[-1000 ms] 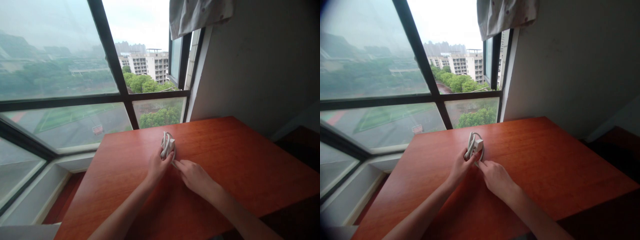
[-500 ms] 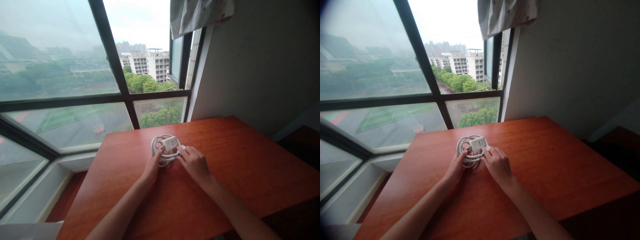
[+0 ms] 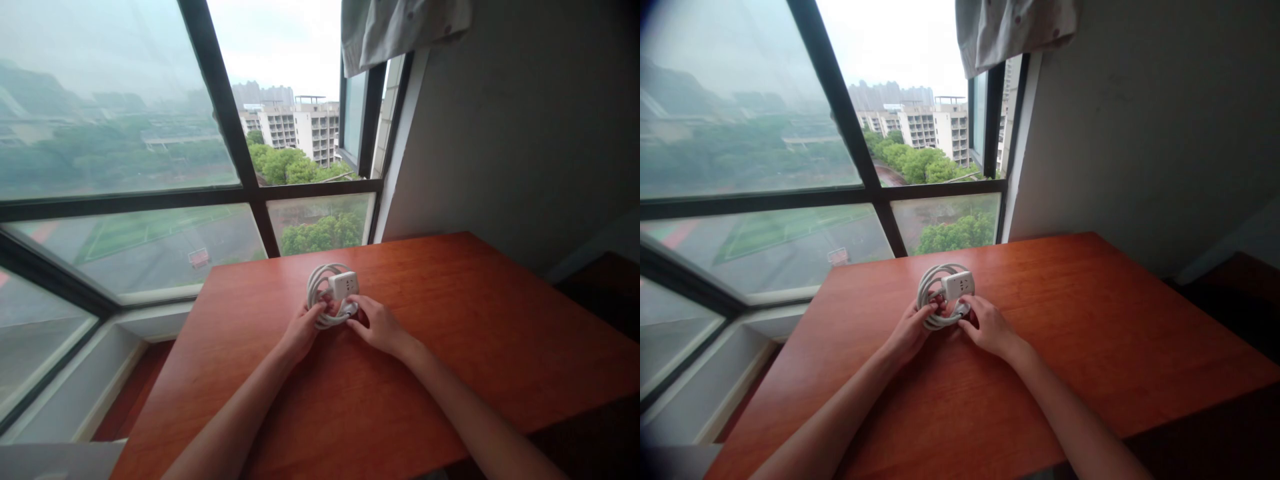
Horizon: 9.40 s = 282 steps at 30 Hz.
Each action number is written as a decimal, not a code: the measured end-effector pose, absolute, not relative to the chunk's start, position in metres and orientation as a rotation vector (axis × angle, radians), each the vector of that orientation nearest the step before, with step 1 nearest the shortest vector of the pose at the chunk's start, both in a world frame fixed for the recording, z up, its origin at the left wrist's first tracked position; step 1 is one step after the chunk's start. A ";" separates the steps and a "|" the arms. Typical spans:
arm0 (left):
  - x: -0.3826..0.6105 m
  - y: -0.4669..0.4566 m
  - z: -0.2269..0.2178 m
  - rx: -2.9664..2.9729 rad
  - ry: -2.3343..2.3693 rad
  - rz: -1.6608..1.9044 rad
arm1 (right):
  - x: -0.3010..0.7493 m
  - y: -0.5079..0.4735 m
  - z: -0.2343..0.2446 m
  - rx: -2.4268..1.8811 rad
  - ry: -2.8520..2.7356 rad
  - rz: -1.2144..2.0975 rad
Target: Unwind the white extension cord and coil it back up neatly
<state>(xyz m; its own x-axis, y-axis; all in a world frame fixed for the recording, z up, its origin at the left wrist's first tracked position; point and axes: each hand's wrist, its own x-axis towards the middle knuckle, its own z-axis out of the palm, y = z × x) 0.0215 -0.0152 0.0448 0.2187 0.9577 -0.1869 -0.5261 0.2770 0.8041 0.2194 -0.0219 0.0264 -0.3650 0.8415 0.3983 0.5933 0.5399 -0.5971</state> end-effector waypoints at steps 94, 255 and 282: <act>0.014 -0.027 0.052 2.058 0.815 0.792 | 0.225 -0.020 0.080 -0.956 -1.685 1.000; -0.003 -0.018 0.047 2.559 1.105 0.791 | 0.182 0.007 0.032 -1.590 -1.693 0.611; 0.002 -0.020 0.050 2.625 1.248 0.724 | 0.213 0.052 0.075 -1.492 -2.243 0.515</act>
